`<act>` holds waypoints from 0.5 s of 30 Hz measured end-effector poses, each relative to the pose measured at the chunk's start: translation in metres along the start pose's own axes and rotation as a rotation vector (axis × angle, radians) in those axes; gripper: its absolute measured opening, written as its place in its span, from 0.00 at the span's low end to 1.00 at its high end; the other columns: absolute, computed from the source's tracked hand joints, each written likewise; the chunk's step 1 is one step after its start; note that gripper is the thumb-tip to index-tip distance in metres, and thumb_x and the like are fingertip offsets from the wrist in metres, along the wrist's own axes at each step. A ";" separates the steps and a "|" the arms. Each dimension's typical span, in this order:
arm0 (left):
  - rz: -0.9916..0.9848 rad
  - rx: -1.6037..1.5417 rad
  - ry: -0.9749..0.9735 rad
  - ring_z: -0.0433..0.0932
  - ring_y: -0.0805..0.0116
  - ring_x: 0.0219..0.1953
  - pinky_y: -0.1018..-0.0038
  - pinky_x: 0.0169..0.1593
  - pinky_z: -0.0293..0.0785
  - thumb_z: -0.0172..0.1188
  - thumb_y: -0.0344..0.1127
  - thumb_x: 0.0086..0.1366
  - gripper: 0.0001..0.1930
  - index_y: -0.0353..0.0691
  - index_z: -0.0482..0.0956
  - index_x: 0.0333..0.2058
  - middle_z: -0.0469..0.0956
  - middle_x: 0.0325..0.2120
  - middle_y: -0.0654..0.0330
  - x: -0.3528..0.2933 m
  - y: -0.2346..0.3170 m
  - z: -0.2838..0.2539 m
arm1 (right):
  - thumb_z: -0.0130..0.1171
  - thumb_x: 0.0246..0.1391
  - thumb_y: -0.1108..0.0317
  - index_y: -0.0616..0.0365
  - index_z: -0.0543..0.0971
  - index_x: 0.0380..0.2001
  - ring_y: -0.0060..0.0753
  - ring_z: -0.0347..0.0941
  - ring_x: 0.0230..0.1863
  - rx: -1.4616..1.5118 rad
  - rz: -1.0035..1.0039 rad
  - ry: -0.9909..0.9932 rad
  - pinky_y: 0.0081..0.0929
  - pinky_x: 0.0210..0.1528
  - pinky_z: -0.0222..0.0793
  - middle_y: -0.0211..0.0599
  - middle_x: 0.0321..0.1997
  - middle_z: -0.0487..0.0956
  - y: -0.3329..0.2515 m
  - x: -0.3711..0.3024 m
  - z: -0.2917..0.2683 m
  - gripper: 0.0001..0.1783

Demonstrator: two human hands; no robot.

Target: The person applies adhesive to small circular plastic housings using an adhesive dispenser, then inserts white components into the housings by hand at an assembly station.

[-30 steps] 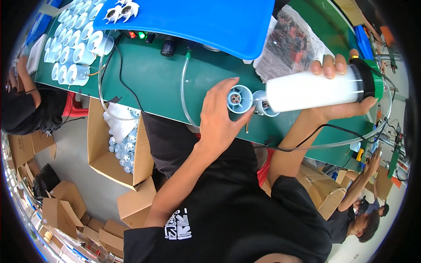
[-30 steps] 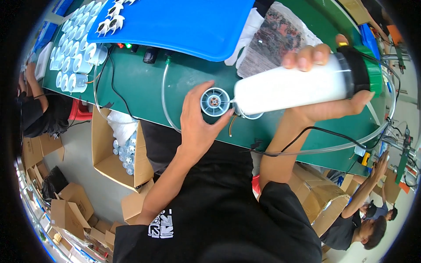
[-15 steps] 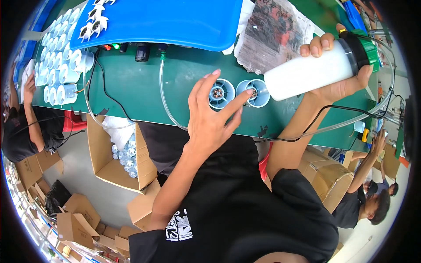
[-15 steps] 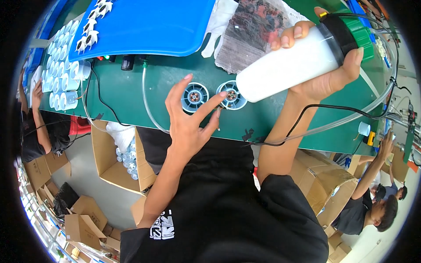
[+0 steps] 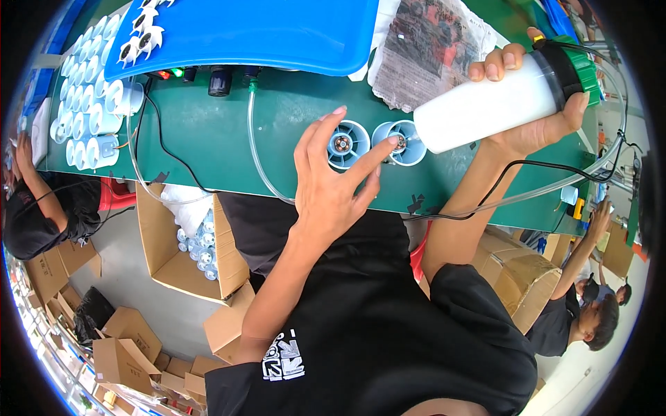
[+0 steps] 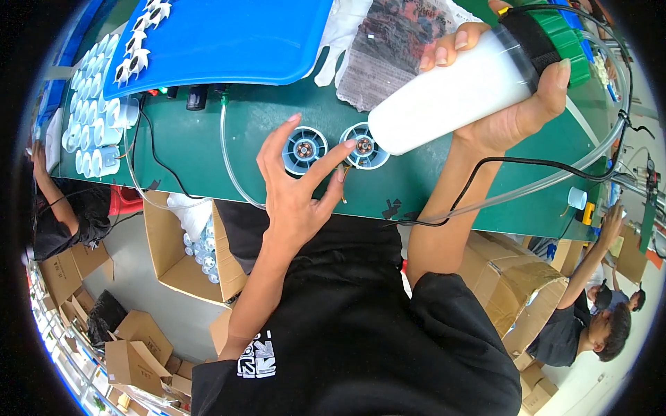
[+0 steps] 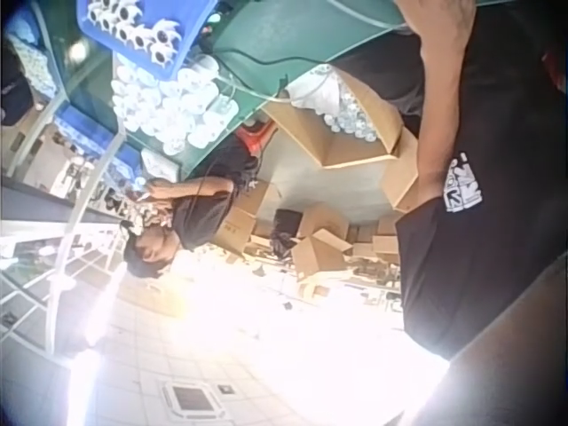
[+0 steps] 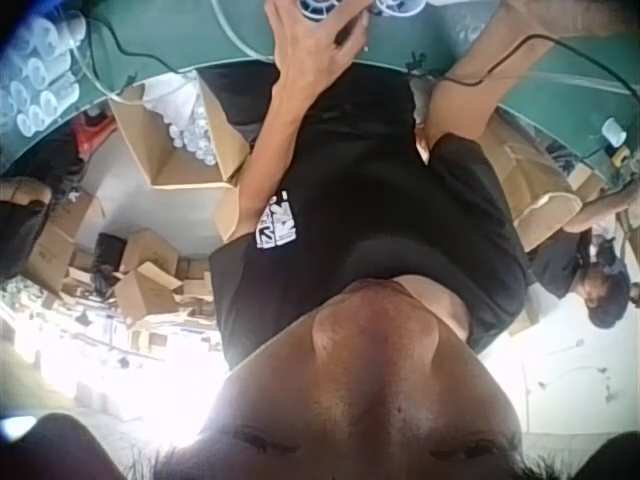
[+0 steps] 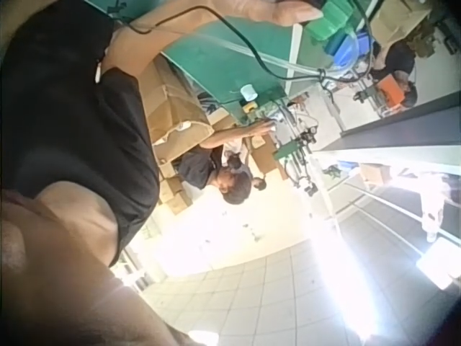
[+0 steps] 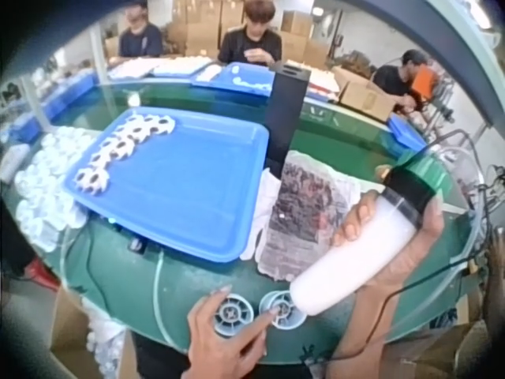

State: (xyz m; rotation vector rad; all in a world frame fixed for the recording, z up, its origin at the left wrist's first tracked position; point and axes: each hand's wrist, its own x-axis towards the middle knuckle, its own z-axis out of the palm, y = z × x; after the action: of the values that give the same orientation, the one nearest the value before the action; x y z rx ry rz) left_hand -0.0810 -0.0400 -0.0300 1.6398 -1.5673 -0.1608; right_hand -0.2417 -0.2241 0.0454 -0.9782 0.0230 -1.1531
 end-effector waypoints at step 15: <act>-0.019 -0.002 -0.013 0.61 0.43 0.59 0.58 0.59 0.64 0.67 0.25 0.47 0.29 0.65 0.82 0.48 0.59 0.61 0.49 0.000 0.001 0.000 | 0.41 0.52 0.25 0.60 0.74 0.46 0.45 0.72 0.35 -0.006 0.005 0.034 0.47 0.36 0.70 0.48 0.37 0.74 -0.002 0.000 0.001 0.44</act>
State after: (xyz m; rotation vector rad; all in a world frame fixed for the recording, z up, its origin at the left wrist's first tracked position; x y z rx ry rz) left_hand -0.0820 -0.0400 -0.0292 1.6552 -1.5618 -0.1832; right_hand -0.2428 -0.2236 0.0470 -0.9635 0.0561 -1.1660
